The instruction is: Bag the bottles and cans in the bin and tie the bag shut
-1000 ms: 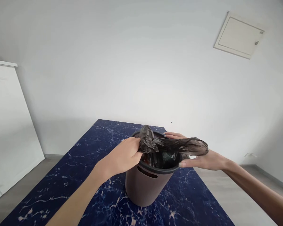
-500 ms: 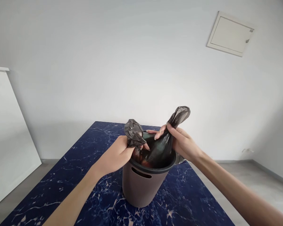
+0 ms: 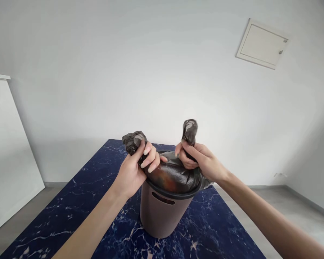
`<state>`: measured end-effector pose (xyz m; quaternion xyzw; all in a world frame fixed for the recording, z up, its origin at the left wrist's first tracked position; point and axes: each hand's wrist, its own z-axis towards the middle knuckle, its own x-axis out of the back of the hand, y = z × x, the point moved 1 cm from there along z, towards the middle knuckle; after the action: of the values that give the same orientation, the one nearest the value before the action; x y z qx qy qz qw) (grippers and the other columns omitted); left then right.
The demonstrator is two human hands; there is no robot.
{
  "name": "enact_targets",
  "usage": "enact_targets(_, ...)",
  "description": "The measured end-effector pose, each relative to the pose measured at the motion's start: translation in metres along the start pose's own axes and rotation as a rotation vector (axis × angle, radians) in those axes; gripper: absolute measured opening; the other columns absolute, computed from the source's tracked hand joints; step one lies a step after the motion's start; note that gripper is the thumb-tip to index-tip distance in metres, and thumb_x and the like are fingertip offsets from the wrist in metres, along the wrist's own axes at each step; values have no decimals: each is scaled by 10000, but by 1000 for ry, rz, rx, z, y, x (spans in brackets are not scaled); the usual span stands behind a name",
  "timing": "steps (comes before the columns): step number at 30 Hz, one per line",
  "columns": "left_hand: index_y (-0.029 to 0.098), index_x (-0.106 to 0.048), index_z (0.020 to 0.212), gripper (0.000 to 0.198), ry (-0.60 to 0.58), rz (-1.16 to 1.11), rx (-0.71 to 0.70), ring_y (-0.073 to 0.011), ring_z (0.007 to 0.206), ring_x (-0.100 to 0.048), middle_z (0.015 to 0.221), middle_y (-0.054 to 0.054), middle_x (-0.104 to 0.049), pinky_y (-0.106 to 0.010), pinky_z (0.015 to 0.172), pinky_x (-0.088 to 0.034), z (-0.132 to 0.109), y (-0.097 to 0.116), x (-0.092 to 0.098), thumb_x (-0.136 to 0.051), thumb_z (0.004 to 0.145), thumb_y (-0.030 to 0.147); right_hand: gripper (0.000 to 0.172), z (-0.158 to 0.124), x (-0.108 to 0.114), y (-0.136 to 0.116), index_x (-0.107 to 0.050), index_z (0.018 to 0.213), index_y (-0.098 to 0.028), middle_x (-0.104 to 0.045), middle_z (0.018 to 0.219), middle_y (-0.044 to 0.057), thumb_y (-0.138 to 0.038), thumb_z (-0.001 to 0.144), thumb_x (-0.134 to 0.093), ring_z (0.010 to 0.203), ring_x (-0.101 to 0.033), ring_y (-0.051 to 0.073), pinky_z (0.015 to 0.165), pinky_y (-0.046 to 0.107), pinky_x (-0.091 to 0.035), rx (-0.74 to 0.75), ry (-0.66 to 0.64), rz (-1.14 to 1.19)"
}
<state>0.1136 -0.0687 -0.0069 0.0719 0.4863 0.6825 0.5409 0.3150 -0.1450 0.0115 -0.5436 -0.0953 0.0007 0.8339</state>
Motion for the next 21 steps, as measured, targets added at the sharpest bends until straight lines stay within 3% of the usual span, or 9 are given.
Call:
enact_targets(2,226,-486,729,445,-47,195,-11,-129,561,-385,606,71,-306,-344,859,-561,-3,0,0,-553,1112,441,395,-1,-7,-6,-669,979,-186,-349,650,-81,-531,1099,-519,542,-242,106,516,298,-223,-46,11,-157)
enact_targets(5,229,-558,802,324,-60,696,-24,-186,713,-534,721,3,-517,-340,808,-530,-10,-2,1,-521,1101,348,364,0,-18,-10,-633,953,-201,-368,710,-60,-485,1095,-455,604,-314,125,554,304,-272,-82,145,-385)
enact_targets(7,232,-644,938,167,-98,970,-42,-217,799,-593,898,-46,-655,-341,777,-529,-15,-5,0,-526,1055,248,334,3,-25,-9,-587,920,-219,-422,731,-46,-449,1087,-412,641,-364,140,594,311,-322,-82,237,-475)
enact_targets(10,267,-672,1220,296,-180,1185,-198,-253,956,-654,1150,-88,-694,-385,886,-572,-19,-10,-2,-467,1035,160,227,9,-30,-4,-511,913,-240,-527,769,-23,-394,1047,-411,704,-458,174,663,342,-391,-96,315,-571)
enact_targets(12,323,-556,1446,465,-113,1259,-386,-294,1206,-625,1371,-110,-609,-457,1070,-552,-21,-10,-2,-471,1031,130,111,11,-31,-4,-483,978,-248,-586,791,-9,-354,998,-455,748,-531,208,694,369,-427,-104,299,-623)
enact_targets(14,392,-355,1603,657,-11,1304,-514,-334,1430,-496,1546,-116,-468,-532,1195,-491,-23,-6,-2,-504,1025,120,174,10,-31,-7,-474,1081,-249,-646,891,23,-328,936,-527,824,-597,244,732,399,-470,-45,206,-656)
enact_targets(17,455,-174,1667,810,15,1358,-482,-360,1551,-378,1651,-105,-346,-579,1239,-475,-26,1,-3,-518,1024,103,385,5,-36,-15,-481,1156,-259,-630,1114,73,-326,819,-656,925,-618,271,778,430,-508,92,9,-796)
enact_targets(21,445,-188,1673,854,-67,1431,-455,-415,1651,-211,1776,-78,-183,-673,1282,-409,-30,7,-10,-543,990,76,386,-2,-47,-15,-524,1023,-260,-552,1020,42,-390,738,-749,797,-554,232,608,360,-431,100,-82,-1127)
